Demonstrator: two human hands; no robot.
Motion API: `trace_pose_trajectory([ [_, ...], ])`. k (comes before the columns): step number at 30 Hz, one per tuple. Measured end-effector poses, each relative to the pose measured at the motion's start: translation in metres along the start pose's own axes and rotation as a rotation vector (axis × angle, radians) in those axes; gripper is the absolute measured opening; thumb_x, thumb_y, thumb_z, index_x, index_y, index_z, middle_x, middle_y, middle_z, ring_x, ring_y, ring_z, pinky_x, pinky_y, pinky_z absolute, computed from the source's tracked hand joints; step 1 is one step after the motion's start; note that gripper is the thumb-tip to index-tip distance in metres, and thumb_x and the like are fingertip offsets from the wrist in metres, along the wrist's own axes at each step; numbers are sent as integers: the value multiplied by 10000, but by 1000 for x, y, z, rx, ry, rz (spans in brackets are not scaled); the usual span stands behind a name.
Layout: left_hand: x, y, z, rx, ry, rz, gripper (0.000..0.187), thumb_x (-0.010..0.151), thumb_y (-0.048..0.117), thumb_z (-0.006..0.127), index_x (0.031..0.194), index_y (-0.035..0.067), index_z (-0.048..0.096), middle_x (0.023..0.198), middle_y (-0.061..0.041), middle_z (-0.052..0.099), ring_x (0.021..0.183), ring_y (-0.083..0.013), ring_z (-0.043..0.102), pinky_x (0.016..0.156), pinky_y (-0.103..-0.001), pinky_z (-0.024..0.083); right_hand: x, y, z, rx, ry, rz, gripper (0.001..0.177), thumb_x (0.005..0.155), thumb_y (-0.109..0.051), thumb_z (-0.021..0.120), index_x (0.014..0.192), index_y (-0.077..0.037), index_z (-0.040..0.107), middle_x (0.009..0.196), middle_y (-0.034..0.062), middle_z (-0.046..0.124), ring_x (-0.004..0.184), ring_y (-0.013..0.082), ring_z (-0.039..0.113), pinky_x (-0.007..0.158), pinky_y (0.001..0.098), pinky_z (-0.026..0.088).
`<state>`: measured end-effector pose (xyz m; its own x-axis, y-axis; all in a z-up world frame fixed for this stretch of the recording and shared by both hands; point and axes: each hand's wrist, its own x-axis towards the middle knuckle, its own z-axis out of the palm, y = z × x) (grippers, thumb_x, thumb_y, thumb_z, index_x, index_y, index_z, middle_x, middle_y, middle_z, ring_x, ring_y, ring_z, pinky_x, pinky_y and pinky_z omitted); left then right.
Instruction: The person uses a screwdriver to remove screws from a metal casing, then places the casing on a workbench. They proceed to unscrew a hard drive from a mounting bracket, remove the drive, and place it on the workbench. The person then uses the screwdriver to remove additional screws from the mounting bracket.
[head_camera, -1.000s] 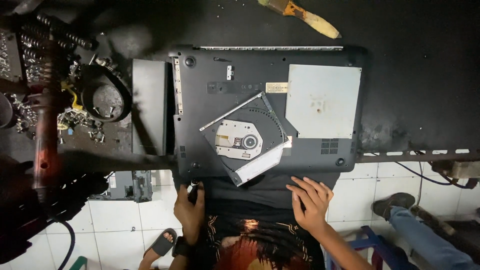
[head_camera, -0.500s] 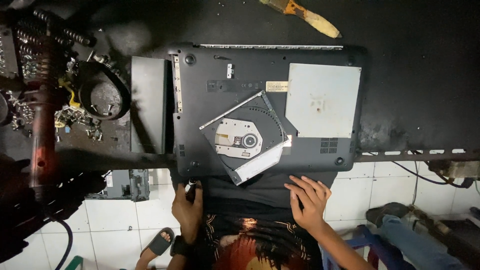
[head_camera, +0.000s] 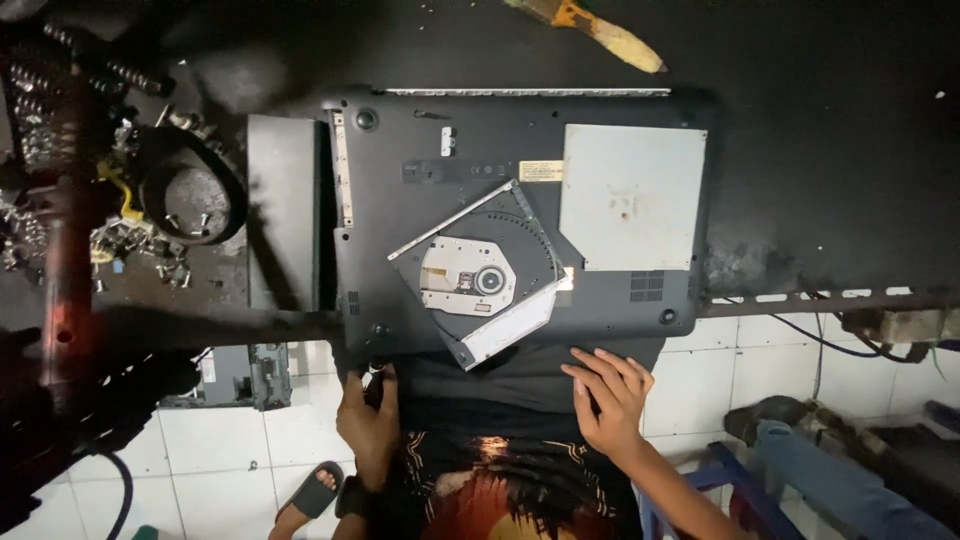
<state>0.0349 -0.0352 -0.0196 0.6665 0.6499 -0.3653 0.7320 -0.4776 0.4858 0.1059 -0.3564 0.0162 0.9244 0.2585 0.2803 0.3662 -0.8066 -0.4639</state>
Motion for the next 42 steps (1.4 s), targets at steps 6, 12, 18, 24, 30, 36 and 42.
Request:
trace_pose_trajectory([
  [6, -1, 20, -7, 35, -53, -119, 405, 927, 485, 614, 1121, 130, 639, 1063, -147, 764, 1000, -438, 679, 821, -521, 495, -1, 3, -3, 19, 1, 4, 252, 1004, -175, 546, 1061, -232, 784, 1216, -59, 729, 1242, 165, 576, 1122, 379, 283],
  [12, -3, 29, -14, 6, -63, -135, 444, 931, 491, 607, 1214, 151, 649, 1154, -133, 760, 1065, -423, 678, 877, -507, 497, -4, 2, -4, 18, 4, 12, 244, 998, -180, 554, 1059, -239, 783, 1220, -63, 729, 1240, 169, 581, 1116, 386, 287],
  [18, -2, 17, -12, 31, -65, -145, 411, 933, 505, 608, 1094, 128, 622, 1032, -176, 760, 977, -449, 681, 805, -530, 502, -3, -3, -5, 7, -2, 12, 238, 1001, -174, 556, 1054, -240, 779, 1211, -60, 732, 1238, 170, 589, 1114, 381, 288],
  [24, -3, 13, -17, -6, -55, -134, 384, 926, 490, 626, 1049, 127, 623, 944, -155, 754, 898, -406, 691, 770, -495, 502, -7, -8, -4, 0, -16, 17, 237, 1008, -191, 551, 1053, -243, 779, 1219, -55, 730, 1253, 168, 575, 1127, 376, 284],
  [30, -3, 4, -16, 7, -17, -92, 368, 920, 481, 637, 1006, 124, 611, 842, -162, 736, 817, -435, 673, 717, -516, 486, -4, -13, -3, -14, 2, -5, 246, 1020, -195, 542, 1034, -232, 785, 1200, -50, 736, 1230, 168, 589, 1126, 372, 287],
  [36, -3, 2, -16, -12, -35, -79, 401, 931, 487, 617, 1085, 117, 637, 962, -171, 755, 890, -420, 688, 759, -510, 502, -8, -12, -2, -3, -3, 6, 235, 1019, -202, 552, 1054, -228, 783, 1204, -49, 736, 1246, 173, 583, 1139, 375, 280],
  [42, -2, -2, -14, 17, -47, -89, 396, 932, 496, 616, 1015, 109, 604, 930, -162, 743, 875, -411, 682, 752, -513, 494, -6, -14, -4, -4, -6, 10, 240, 1020, -206, 547, 1049, -231, 784, 1209, -53, 734, 1251, 167, 579, 1134, 372, 278],
])
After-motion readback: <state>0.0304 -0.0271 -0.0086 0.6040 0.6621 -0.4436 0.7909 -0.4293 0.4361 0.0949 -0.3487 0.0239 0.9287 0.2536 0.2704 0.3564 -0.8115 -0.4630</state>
